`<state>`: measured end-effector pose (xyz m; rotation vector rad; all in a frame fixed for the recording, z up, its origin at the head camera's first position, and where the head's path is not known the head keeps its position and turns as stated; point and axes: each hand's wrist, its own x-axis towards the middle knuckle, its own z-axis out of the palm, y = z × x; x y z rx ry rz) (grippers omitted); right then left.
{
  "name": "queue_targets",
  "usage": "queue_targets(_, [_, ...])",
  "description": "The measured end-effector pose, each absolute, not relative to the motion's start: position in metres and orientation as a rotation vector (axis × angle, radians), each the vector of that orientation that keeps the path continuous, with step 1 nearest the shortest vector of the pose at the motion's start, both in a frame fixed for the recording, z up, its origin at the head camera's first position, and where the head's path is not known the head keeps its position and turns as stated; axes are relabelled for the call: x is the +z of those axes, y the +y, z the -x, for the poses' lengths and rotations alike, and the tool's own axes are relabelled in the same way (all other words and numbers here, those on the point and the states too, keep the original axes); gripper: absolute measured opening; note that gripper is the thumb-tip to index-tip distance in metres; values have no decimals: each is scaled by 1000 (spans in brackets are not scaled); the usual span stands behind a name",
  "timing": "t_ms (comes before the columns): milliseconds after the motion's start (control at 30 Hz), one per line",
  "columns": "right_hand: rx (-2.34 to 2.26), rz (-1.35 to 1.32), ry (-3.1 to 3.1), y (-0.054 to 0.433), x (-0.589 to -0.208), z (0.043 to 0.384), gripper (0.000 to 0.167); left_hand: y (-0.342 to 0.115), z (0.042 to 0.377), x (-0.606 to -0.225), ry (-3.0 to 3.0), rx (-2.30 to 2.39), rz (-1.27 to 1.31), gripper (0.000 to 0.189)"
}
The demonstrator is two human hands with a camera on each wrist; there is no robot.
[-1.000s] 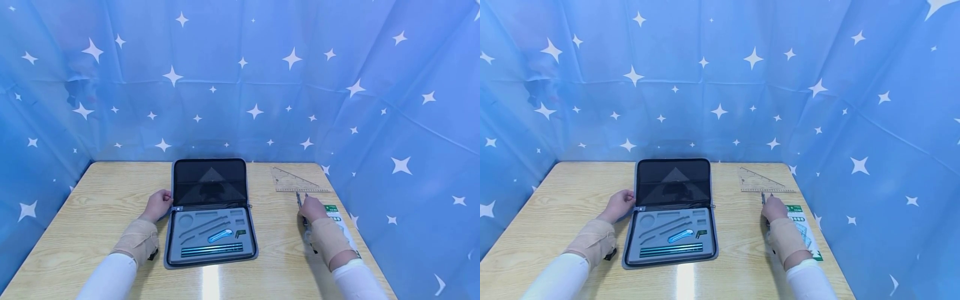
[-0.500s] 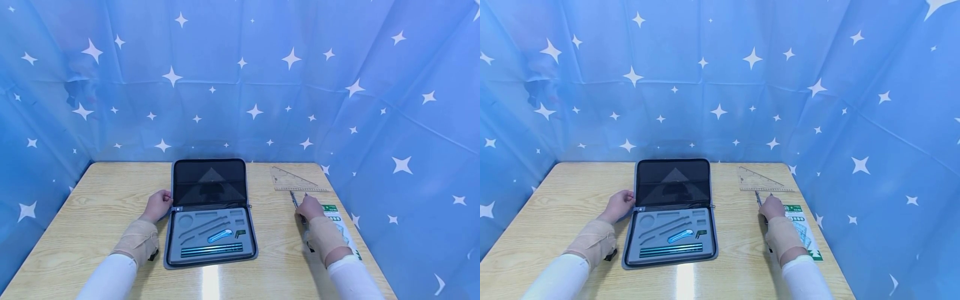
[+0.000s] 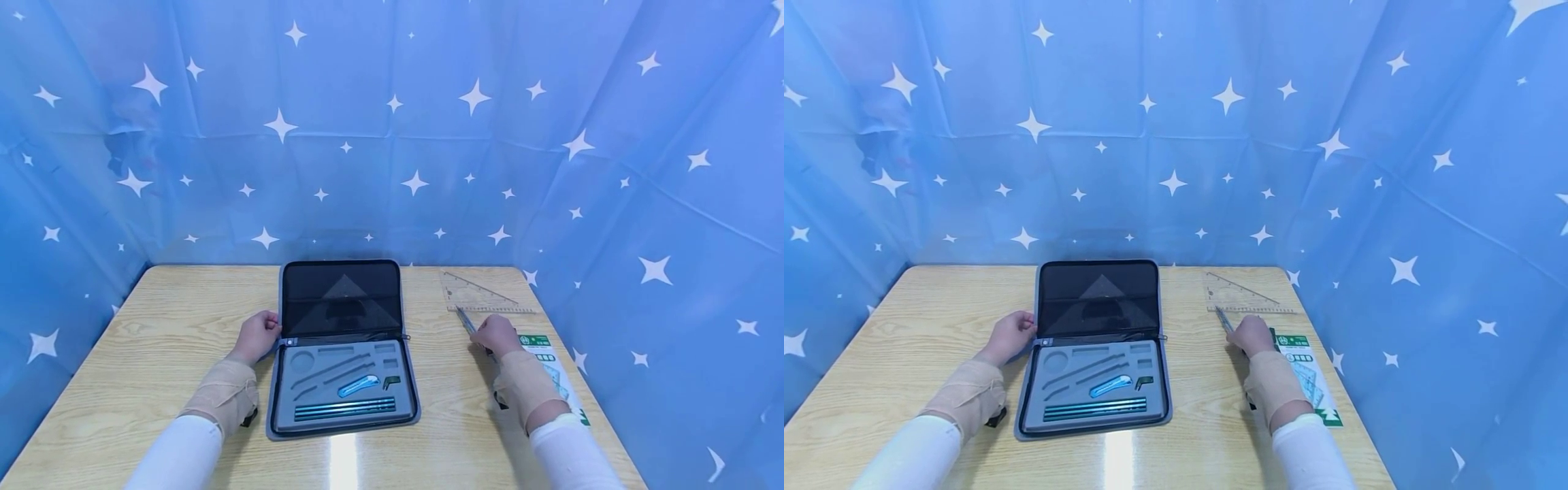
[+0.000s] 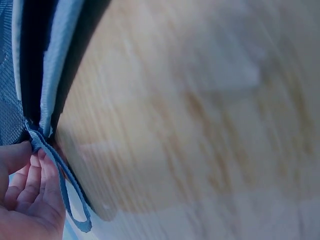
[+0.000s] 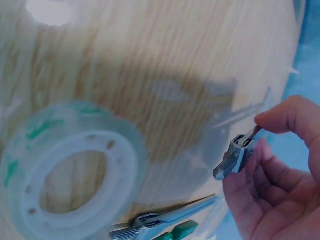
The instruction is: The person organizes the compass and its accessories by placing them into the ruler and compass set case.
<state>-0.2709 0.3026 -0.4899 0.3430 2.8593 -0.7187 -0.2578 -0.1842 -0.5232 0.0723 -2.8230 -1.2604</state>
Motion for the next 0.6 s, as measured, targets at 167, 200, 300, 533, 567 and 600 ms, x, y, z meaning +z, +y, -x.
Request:
queue_targets(167, [-818,-270,2845,293,-482,271,23,-184,257,-522,-2826,-1254,-69,18])
queue_targets(200, [-817,-244,2849,290,-480,271,20,-184,257,-521,-2825,-1254,-72,18])
queue_targets(300, [-786,-141,2869,282,-474,271,12,-184,256,-520,-2820,-1255,-76,18])
queue_targets(533, [-500,201,2984,266,-468,275,10,-184,257,-522,-2832,-1260,-82,18])
queue_targets(567, [-472,245,2994,263,-468,276,10,-184,257,-522,-2833,-1260,-81,18])
queue_targets(600, [-451,288,3000,261,-468,276,11,-184,258,-522,-2835,-1261,-87,18])
